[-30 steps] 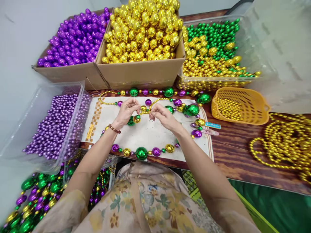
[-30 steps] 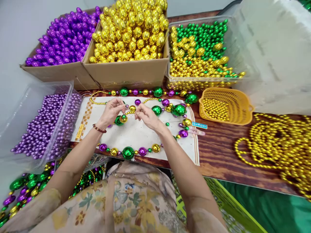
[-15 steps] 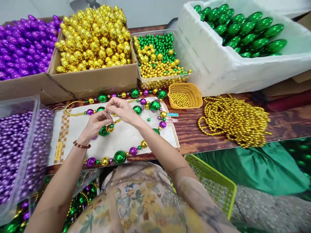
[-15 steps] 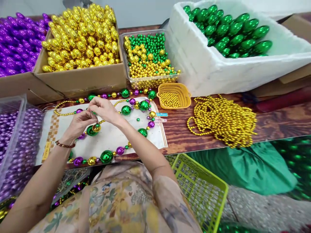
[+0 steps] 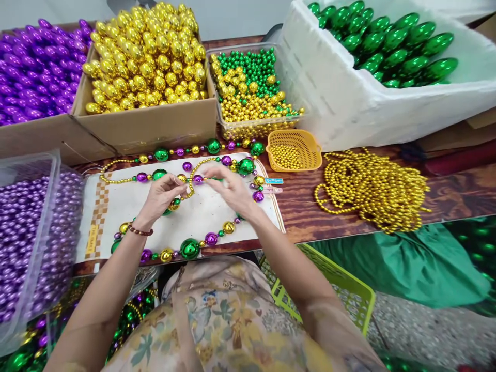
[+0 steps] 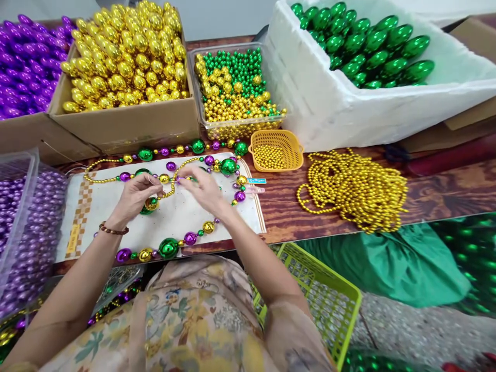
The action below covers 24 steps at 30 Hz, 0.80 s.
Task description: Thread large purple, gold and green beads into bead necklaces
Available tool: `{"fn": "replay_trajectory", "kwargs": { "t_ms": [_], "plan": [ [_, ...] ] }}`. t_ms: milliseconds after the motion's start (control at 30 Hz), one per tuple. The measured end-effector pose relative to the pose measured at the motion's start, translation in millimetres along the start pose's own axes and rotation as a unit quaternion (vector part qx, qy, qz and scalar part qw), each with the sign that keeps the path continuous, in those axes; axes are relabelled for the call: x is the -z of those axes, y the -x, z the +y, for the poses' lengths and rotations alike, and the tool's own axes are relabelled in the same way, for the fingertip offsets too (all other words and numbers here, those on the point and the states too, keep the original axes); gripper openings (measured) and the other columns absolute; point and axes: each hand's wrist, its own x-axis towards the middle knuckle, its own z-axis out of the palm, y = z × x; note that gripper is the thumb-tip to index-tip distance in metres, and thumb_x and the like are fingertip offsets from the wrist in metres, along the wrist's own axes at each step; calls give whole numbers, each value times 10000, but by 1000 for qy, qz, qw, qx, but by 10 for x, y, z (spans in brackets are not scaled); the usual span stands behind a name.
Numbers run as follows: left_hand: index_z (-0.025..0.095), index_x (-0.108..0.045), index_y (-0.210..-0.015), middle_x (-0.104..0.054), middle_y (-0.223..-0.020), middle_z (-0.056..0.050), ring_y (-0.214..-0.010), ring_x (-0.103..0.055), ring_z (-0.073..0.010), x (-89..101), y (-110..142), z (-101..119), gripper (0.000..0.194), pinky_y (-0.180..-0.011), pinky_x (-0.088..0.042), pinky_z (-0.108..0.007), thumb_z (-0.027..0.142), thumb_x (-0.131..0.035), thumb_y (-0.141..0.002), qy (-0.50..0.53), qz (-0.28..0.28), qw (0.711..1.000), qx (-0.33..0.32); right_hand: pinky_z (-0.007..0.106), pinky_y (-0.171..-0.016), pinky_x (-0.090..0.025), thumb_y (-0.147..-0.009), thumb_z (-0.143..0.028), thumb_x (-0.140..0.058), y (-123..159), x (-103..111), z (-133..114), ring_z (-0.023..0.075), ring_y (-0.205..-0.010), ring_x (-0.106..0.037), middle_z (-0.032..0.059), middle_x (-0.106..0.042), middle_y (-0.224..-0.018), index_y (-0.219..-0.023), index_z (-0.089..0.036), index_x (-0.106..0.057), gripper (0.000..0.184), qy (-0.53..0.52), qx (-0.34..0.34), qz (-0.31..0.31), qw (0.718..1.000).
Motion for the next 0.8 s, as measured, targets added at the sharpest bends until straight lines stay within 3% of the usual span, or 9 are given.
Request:
{"fn": "replay_trajectory", "kwargs": {
  "t_ms": [67,167,200,267,333,467,667,800],
  "plan": [
    [176,-615,-762,-657,-617,19,-575,-636,-103,52,-21,-40,236,-584,-525,-213,277,-824,-717,30,44,999,1,332,-871,-482,-956,-339,-501,282,389,196,206,-980,-640,88,-710,-1077,-1016,-206,-633,197,103,-54,51,992],
    [175,-590,-755,-639,-621,44,-537,-624,-85,92,-66,-104,291,-556,-520,-200,271,-846,-658,83,102,991,8,423,-821,-449,-871,-303,-556,669,960,593,289,-881,-610,133,-679,-881,-838,-190,-629,138,202,-110,94,969],
    [173,-579,-758,-640,-635,48,-526,-620,-78,93,-83,-123,309,-549,-519,-196,271,-850,-647,95,113,989,12,443,-802,-436,-836,-285,-585,760,1099,734,310,-857,-598,146,-669,-841,-800,-187,-633,115,232,-123,85,961],
    [171,-556,-776,-650,-672,48,-523,-622,-72,84,-115,-150,336,-554,-529,-199,274,-850,-650,114,123,986,23,456,-766,-426,-851,-301,-570,870,1268,994,343,-885,-588,180,-682,-910,-874,-190,-670,151,385,-126,25,914],
    [174,-532,-791,-655,-702,50,-525,-627,-71,77,-140,-164,356,-578,-552,-216,275,-848,-663,128,132,982,38,471,-748,-420,-890,-319,-550,901,1320,1189,372,-922,-588,214,-687,-1004,-988,-188,-691,216,450,-94,-23,888],
    [181,-498,-790,-646,-708,60,-537,-645,-83,85,-151,-173,364,-586,-561,-232,253,-838,-682,148,165,973,69,472,-731,-438,-921,-350,-500,850,1318,1362,377,-914,-613,212,-676,-991,-1002,-198,-682,250,446,-38,-77,891],
    [192,-479,-804,-624,-692,71,-527,-639,-71,107,-154,-200,321,-555,-528,-206,220,-790,-732,177,210,959,69,498,-666,-415,-905,-338,-438,794,1351,1278,421,-887,-647,213,-677,-924,-862,-224,-611,211,502,-37,-119,856],
    [193,-487,-810,-631,-701,68,-520,-640,-73,110,-152,-213,293,-510,-496,-191,212,-771,-741,191,225,953,70,461,-575,-382,-877,-340,-447,912,1442,1171,391,-716,-655,179,-661,-797,-761,-269,-513,151,509,-77,-100,852]
  ]
}}
